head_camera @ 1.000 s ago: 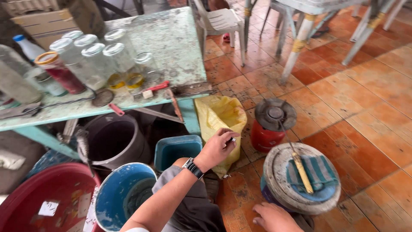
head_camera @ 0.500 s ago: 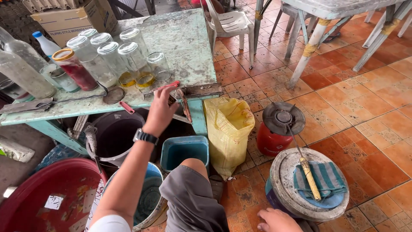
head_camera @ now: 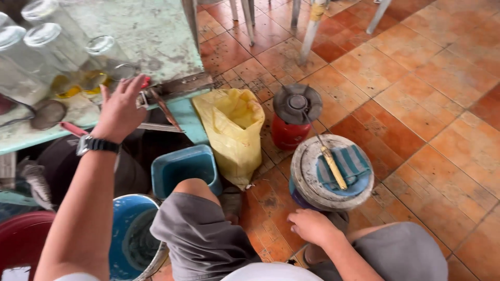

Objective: Lighting a portable stove and preparing glass bottles and other equipment on a workbench.

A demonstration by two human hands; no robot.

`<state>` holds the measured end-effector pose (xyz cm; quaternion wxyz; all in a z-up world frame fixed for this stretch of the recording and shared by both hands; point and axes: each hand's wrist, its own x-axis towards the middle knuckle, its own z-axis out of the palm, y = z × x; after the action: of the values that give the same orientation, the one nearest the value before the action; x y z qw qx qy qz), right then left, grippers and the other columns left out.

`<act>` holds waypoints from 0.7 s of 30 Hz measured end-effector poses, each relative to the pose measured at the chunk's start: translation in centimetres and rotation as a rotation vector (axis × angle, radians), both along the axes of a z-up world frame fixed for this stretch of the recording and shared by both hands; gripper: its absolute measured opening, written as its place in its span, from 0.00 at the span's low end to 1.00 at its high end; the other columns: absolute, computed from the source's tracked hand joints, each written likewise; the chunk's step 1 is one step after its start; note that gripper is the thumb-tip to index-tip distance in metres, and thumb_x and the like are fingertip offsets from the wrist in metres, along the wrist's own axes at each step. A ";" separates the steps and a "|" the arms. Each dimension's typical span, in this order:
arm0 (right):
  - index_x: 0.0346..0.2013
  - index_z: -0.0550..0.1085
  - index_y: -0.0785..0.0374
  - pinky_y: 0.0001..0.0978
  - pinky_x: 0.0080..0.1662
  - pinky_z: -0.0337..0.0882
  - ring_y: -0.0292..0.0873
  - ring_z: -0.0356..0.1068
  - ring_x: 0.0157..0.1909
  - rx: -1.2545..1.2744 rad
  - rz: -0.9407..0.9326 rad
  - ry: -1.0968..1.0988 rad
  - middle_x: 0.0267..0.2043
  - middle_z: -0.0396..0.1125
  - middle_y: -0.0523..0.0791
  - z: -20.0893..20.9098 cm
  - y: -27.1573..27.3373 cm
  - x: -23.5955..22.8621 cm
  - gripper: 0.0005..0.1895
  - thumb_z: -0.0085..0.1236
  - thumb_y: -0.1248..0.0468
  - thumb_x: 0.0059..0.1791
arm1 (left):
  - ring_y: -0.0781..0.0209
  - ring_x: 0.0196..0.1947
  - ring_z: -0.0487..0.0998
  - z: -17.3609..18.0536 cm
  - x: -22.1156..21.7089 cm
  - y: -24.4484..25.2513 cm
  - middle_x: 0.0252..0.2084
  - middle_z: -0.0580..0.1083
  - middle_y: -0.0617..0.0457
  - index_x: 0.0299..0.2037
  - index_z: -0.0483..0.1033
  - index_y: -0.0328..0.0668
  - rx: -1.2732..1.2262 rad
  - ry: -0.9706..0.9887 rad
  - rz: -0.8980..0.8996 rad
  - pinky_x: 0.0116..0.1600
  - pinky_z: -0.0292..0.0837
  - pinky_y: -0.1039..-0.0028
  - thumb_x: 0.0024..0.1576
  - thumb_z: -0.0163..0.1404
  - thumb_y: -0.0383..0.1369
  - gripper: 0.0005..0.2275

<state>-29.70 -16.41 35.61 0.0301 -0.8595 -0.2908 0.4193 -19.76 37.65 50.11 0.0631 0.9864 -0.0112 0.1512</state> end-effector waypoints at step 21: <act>0.65 0.68 0.56 0.46 0.54 0.68 0.51 0.64 0.63 -0.026 -0.161 -0.008 0.66 0.63 0.47 6.2 -0.8 -0.5 0.20 0.35 0.63 0.59 | 0.51 0.43 0.79 0.7 -10.8 -16.8 0.45 0.79 0.45 0.48 0.82 0.33 -0.345 -0.268 -0.359 0.46 0.74 0.64 0.65 0.55 0.18 0.06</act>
<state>-30.24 -17.22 41.85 0.0515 -0.8821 -0.2156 0.4157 -30.54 20.90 50.82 0.2536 0.9146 -0.1681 0.2664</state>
